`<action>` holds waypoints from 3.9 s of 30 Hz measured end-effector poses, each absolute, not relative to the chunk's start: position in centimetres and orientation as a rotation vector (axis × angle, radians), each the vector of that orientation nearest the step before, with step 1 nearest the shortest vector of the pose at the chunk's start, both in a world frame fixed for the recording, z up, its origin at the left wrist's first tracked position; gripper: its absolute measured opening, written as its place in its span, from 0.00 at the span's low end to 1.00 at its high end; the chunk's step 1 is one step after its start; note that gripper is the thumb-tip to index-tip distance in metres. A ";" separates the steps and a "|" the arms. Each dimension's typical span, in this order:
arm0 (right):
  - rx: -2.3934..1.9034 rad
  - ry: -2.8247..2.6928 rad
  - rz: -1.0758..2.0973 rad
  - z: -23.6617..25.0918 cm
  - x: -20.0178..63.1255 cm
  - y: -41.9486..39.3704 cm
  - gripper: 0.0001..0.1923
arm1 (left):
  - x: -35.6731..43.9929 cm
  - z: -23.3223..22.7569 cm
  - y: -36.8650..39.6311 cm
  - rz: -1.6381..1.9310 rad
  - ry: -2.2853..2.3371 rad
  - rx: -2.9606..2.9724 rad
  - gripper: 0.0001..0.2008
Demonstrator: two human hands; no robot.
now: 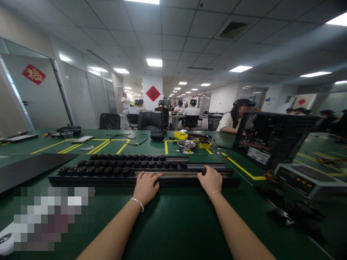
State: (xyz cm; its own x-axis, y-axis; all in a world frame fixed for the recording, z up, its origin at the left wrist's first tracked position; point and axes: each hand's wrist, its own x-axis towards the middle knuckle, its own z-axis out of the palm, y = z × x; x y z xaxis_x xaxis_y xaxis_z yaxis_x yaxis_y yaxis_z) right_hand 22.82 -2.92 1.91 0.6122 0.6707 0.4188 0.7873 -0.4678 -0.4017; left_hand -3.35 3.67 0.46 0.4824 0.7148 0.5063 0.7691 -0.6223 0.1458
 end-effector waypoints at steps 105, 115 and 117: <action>-2.310 -1.092 -0.278 1.3 25.8 -3.6 0.21 | -3.4 0.3 3.8 -0.817 -1.300 -2.615 0.16; -2.340 -1.065 -0.265 1.7 25.3 -4.0 0.22 | -3.4 0.2 3.9 -0.824 -1.307 -2.619 0.16; -2.339 -1.062 -0.246 1.8 25.2 -4.0 0.22 | -3.4 0.3 3.8 -0.821 -1.308 -2.625 0.16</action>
State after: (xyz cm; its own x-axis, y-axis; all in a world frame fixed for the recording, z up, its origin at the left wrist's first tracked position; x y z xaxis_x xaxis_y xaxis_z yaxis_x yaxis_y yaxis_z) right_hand 25.23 -4.01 1.75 0.6704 0.6383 0.3783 0.7396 -0.5338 -0.4100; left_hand -3.39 3.84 0.27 0.4869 0.7129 0.5046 0.7646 -0.6272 0.1484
